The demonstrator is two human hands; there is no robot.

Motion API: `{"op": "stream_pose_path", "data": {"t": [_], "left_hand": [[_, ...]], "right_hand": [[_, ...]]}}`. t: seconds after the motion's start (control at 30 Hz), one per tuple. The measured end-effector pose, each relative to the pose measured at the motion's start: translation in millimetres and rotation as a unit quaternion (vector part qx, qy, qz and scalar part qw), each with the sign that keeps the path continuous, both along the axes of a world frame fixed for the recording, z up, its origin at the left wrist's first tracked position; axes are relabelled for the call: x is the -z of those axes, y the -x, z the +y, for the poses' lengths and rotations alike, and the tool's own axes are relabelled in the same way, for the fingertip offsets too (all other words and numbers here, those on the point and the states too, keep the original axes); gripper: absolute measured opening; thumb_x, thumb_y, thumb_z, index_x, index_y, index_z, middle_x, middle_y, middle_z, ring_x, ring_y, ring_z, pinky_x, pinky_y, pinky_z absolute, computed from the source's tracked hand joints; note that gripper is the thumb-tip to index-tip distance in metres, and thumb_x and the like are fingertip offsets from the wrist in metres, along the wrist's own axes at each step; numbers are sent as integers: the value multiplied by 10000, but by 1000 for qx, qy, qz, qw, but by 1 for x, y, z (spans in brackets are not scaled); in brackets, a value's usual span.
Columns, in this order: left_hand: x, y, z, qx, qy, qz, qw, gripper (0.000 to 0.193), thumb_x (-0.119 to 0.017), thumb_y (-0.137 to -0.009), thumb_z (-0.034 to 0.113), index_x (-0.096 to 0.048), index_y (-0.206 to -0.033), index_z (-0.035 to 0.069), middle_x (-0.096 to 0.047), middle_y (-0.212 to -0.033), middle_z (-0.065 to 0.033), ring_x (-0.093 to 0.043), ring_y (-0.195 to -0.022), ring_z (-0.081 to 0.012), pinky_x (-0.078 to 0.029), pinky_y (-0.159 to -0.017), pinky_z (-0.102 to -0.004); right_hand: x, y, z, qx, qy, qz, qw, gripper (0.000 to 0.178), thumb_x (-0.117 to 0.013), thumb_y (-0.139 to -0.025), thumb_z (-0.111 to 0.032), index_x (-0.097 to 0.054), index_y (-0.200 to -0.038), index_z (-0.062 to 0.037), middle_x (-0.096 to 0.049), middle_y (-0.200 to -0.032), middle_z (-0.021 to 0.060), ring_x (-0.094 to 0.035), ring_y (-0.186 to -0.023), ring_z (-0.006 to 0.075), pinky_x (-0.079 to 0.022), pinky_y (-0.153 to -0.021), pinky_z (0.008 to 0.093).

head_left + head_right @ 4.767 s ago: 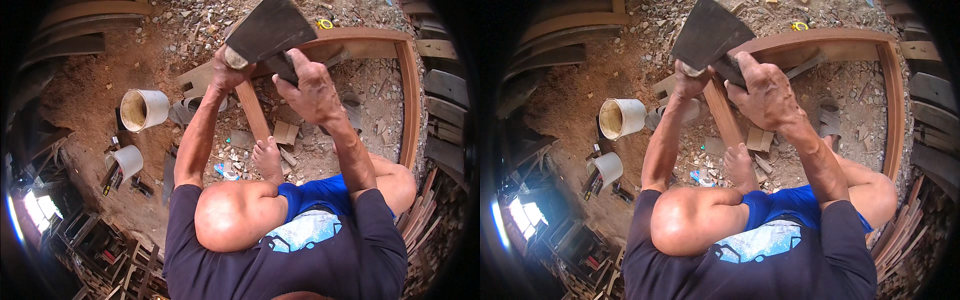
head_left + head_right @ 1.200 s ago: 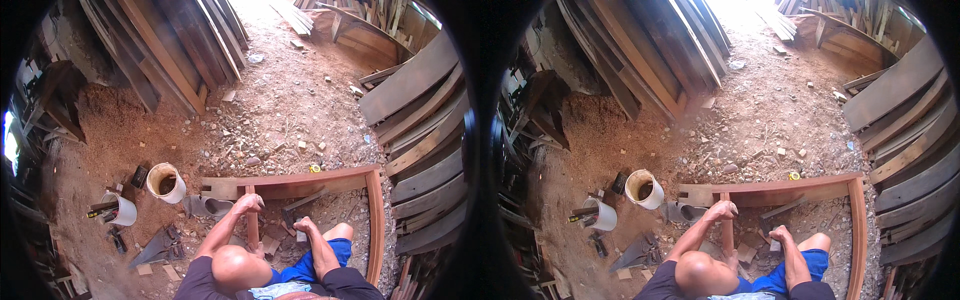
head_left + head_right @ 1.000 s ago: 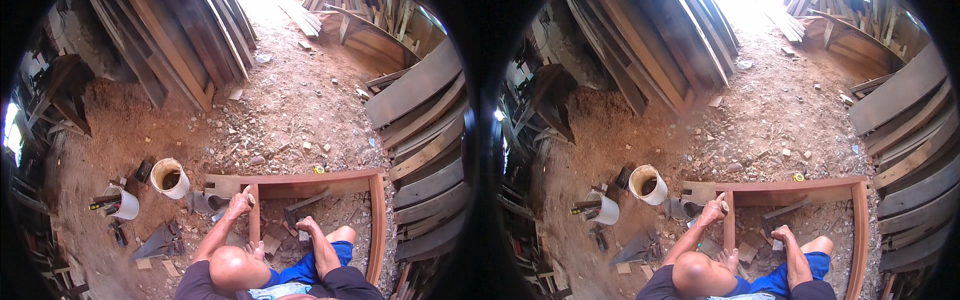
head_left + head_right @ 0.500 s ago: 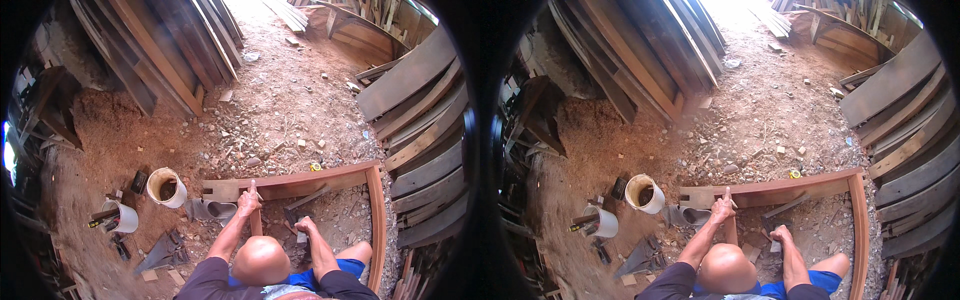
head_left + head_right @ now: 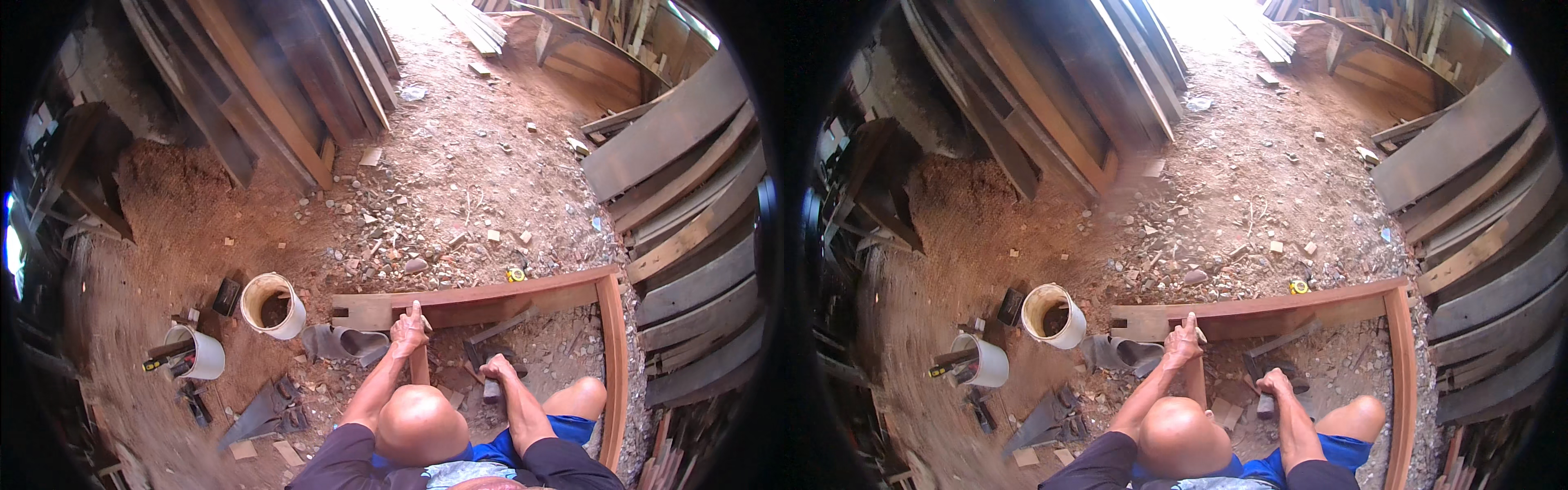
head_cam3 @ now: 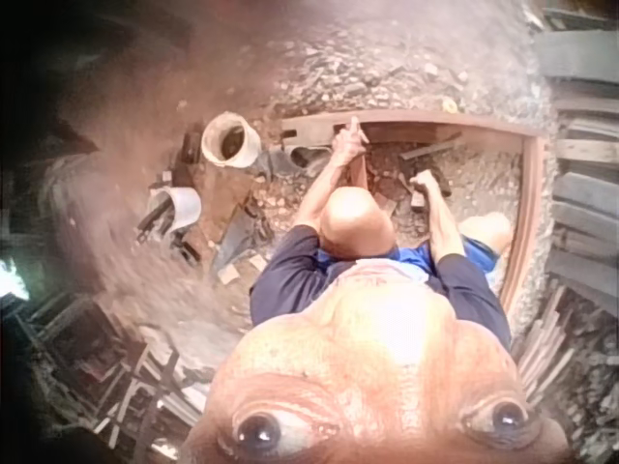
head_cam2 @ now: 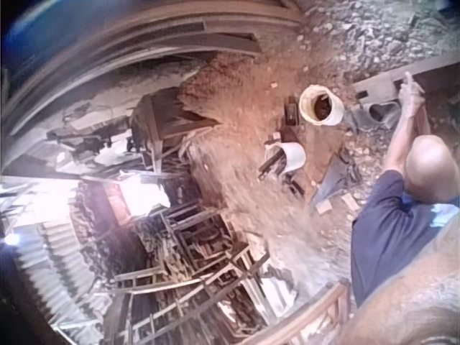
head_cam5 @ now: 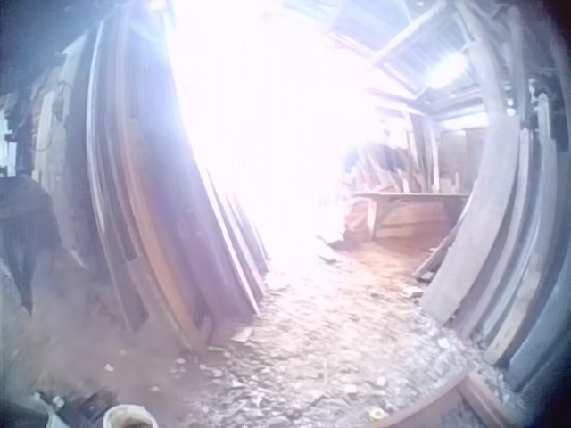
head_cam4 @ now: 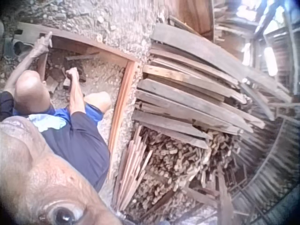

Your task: The person sits on the floor and uses a chisel and mallet to carve a groove into a wooden frame. They repeatedly strike the chisel to remove wood, occasionally pause to clear debris, and measure the frame with a tape measure.

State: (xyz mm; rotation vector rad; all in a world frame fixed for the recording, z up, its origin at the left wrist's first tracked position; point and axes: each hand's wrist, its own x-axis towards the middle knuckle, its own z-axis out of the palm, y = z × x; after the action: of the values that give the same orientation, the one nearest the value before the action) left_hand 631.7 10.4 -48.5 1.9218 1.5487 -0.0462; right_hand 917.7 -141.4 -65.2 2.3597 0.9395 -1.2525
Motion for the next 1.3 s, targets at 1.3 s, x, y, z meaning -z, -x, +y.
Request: {"op": "stream_pose_path", "data": {"t": [1.3], "left_hand": [[0,-7,-10,-26,-8,-17,999,1229,-922,-717,268,-218,-1722,198,-603,-1309,-340,-715,-1133,-493,-607,-945,-561]], "right_hand": [[-20,6,22,-66,48,-73,994,486,-762,-817,-260,-790,-1277,-104,-725,-1401,163,-669,-1352,314,-561,-1089,432]]}}
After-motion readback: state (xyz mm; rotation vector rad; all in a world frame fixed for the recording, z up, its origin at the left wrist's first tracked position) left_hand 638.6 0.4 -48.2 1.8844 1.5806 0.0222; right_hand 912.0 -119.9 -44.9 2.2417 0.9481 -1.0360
